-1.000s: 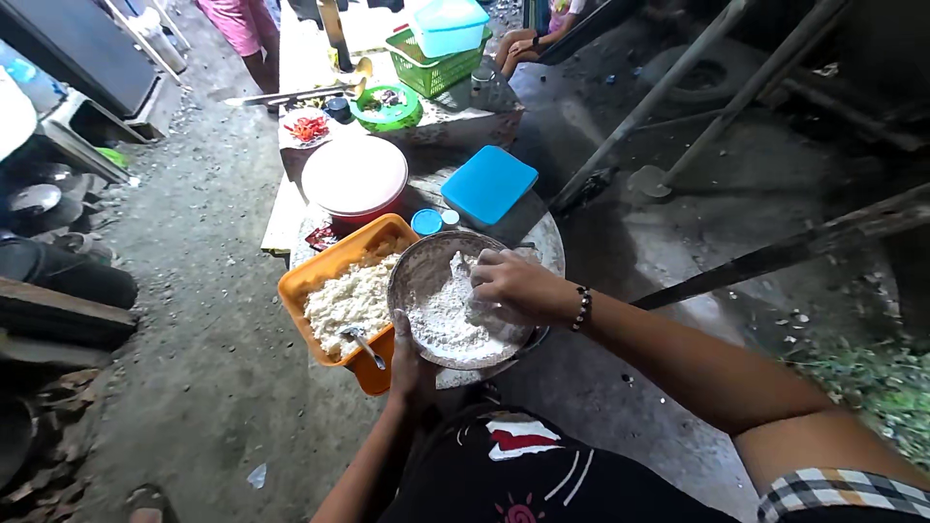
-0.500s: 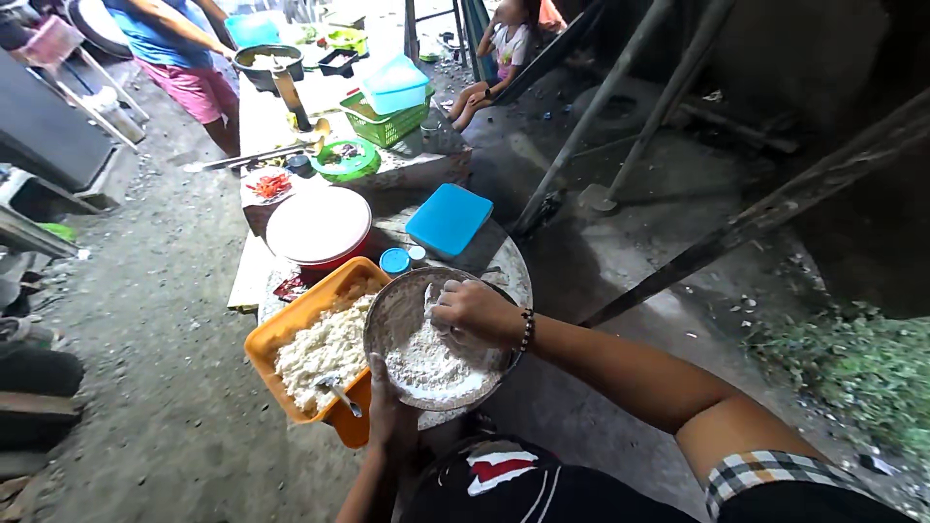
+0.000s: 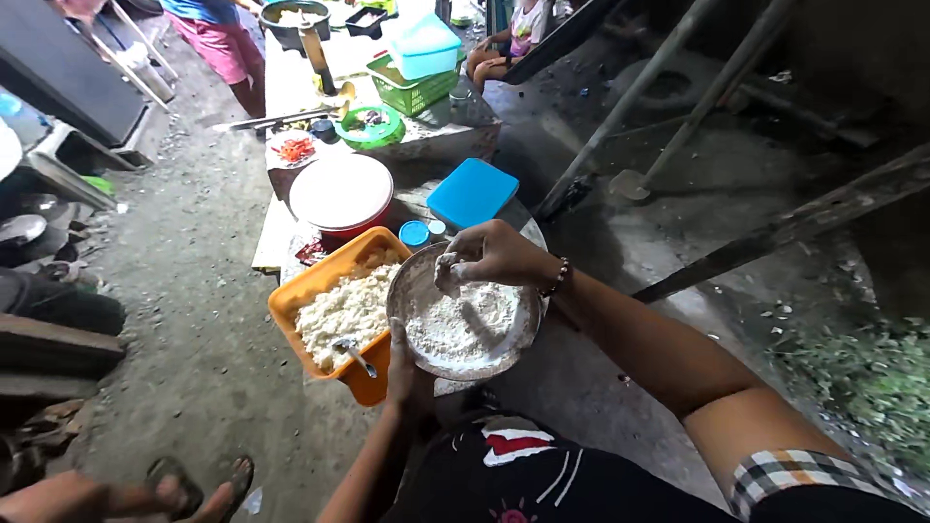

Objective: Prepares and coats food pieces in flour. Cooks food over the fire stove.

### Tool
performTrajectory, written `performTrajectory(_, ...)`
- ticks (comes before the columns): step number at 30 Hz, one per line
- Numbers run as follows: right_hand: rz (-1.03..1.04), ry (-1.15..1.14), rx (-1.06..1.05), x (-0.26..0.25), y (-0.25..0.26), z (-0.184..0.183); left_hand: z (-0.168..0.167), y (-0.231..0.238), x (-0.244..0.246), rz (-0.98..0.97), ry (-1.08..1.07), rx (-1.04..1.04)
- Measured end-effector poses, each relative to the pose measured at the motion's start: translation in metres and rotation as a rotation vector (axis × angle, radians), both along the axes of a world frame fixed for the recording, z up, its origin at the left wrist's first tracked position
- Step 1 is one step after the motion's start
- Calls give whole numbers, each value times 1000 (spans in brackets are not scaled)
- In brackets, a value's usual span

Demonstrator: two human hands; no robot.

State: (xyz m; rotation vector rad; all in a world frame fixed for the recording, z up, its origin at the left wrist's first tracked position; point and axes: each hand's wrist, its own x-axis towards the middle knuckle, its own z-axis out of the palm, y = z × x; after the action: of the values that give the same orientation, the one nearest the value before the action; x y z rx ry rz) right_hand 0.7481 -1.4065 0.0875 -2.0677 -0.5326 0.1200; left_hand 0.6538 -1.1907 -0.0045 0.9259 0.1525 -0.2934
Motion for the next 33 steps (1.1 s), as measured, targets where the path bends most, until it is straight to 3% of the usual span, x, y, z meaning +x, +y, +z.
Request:
performTrajectory(4,-54,-113,-121,2,17,0,2,0,0,0,19,7)
performTrajectory(10,-180,-603,-526,-20,67,-33,0,-3,2,-2,72,24)
performTrajectory(21,416,-479,-595,-32,50,-38,2,4,14,67,25,-12)
performTrajectory(28,554,-463,-748,-35,44,-32,-2,3,14,49,46,-30)
performTrajectory(33,389,-386,-493,-20,26,-34,-2,1,15,17,76,-16)
